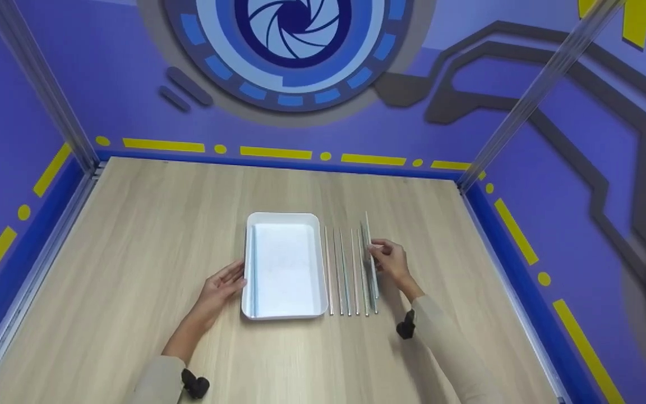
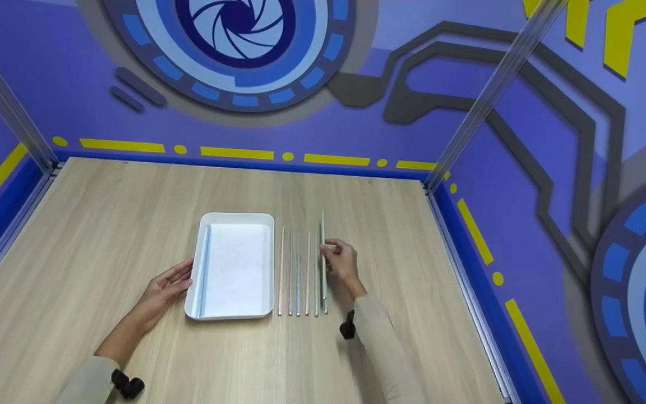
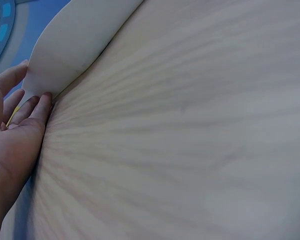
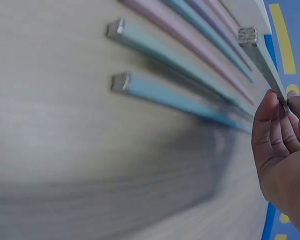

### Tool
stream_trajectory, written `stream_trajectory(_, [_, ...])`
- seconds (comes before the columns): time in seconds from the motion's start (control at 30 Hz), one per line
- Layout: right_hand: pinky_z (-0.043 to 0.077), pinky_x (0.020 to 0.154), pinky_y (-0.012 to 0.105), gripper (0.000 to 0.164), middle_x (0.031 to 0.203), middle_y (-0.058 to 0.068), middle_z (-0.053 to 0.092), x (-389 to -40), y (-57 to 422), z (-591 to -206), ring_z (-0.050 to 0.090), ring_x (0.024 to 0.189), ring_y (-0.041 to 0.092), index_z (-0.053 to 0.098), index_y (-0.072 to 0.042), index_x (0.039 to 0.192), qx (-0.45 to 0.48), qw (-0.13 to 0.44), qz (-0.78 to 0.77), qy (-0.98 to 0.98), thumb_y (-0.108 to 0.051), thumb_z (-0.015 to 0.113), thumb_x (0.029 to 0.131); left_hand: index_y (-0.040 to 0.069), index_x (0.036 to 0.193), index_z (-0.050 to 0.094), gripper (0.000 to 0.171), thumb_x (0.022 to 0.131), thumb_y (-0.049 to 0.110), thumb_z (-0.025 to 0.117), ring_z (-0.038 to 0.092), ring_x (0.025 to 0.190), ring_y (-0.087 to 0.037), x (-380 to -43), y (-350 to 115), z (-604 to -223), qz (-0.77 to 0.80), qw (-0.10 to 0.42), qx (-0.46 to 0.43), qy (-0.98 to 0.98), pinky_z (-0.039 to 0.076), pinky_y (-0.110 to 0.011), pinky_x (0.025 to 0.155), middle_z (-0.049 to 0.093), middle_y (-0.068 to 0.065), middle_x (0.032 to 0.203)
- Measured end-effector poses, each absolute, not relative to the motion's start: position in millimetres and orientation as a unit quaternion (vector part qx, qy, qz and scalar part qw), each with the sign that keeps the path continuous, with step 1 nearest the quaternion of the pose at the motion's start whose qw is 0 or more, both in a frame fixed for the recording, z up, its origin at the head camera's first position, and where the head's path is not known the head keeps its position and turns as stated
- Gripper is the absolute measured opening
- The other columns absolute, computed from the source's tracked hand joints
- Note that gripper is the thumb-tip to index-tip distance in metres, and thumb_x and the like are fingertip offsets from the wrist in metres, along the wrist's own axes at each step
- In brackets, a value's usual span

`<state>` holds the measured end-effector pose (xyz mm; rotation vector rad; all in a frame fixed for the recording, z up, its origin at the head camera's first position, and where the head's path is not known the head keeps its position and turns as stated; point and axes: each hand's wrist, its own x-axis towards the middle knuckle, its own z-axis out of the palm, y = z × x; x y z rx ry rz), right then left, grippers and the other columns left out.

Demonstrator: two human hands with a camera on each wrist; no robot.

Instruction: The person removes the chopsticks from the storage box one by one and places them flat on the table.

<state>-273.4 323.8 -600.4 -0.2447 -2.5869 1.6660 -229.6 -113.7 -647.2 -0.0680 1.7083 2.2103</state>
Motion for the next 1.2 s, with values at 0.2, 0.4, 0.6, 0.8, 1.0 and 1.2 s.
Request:
stream_trajectory(0.2, [0.052, 0.051, 0.016, 0.030, 0.092, 0.020, 0.073, -269.0, 341.3, -605.4, 0.060, 0.062, 0.010, 0.070, 0.000, 0.122, -0.102, 0.029, 0.511, -0.853, -0.018, 0.070, 0.098, 0.007, 0.156, 0.039, 0.062, 0.100, 0.012, 0.066, 0.034, 0.154, -0.029, -230.5, -114.2, -648.5, 0.777, 0.173, -0.025, 0.605, 0.046, -0.019, 0.112, 0.036, -0.013, 0.165])
stream_trajectory(0.4, [0.051, 0.052, 0.017, 0.030, 0.093, 0.018, 0.074, -265.5, 349.5, -611.1, 0.062, 0.067, 0.012, 0.070, 0.000, 0.123, -0.113, 0.013, 0.494, -0.862, -0.017, 0.068, 0.099, 0.007, 0.156, 0.039, 0.062, 0.100, 0.013, 0.066, 0.035, 0.154, -0.028, -230.7, -113.3, -648.8, 0.773, 0.171, -0.022, 0.610, 0.045, -0.018, 0.113, 0.037, -0.012, 0.165])
stream_trajectory(0.6, [0.054, 0.054, 0.017, 0.028, 0.098, 0.019, 0.076, -261.9, 351.8, -617.4, 0.066, 0.072, 0.015, 0.071, 0.000, 0.121, -0.109, 0.011, 0.491, -0.864, -0.014, 0.069, 0.098, 0.007, 0.155, 0.041, 0.062, 0.099, 0.013, 0.067, 0.037, 0.153, -0.027, -231.3, -111.8, -648.0, 0.774, 0.168, -0.023, 0.610, 0.045, -0.019, 0.113, 0.039, -0.012, 0.164])
stream_trajectory(0.8, [0.057, 0.054, 0.018, 0.026, 0.092, 0.014, 0.076, -261.0, 352.1, -620.7, 0.065, 0.069, 0.012, 0.074, 0.001, 0.116, -0.112, 0.021, 0.480, -0.870, -0.011, 0.073, 0.094, 0.007, 0.154, 0.042, 0.061, 0.099, 0.010, 0.067, 0.037, 0.153, -0.027, -231.6, -111.6, -647.5, 0.776, 0.167, -0.025, 0.608, 0.046, -0.020, 0.113, 0.039, -0.012, 0.164])
stream_trajectory(1.0, [0.057, 0.050, 0.018, 0.025, 0.085, 0.012, 0.076, -262.0, 350.9, -624.4, 0.066, 0.063, 0.012, 0.076, 0.001, 0.113, -0.101, 0.024, 0.462, -0.881, -0.011, 0.076, 0.091, 0.007, 0.155, 0.041, 0.062, 0.099, 0.011, 0.067, 0.036, 0.153, -0.028, -229.8, -112.7, -646.3, 0.772, 0.170, -0.027, 0.612, 0.045, -0.021, 0.113, 0.038, -0.012, 0.165])
stream_trajectory(1.2, [0.053, 0.049, 0.015, 0.025, 0.086, 0.012, 0.075, -260.8, 349.9, -628.5, 0.064, 0.063, 0.011, 0.076, 0.002, 0.112, -0.090, 0.036, 0.447, -0.889, -0.010, 0.077, 0.090, 0.007, 0.157, 0.038, 0.064, 0.100, 0.013, 0.066, 0.032, 0.155, -0.030, -229.2, -113.9, -646.7, 0.770, 0.176, -0.020, 0.613, 0.045, -0.019, 0.113, 0.035, -0.013, 0.166])
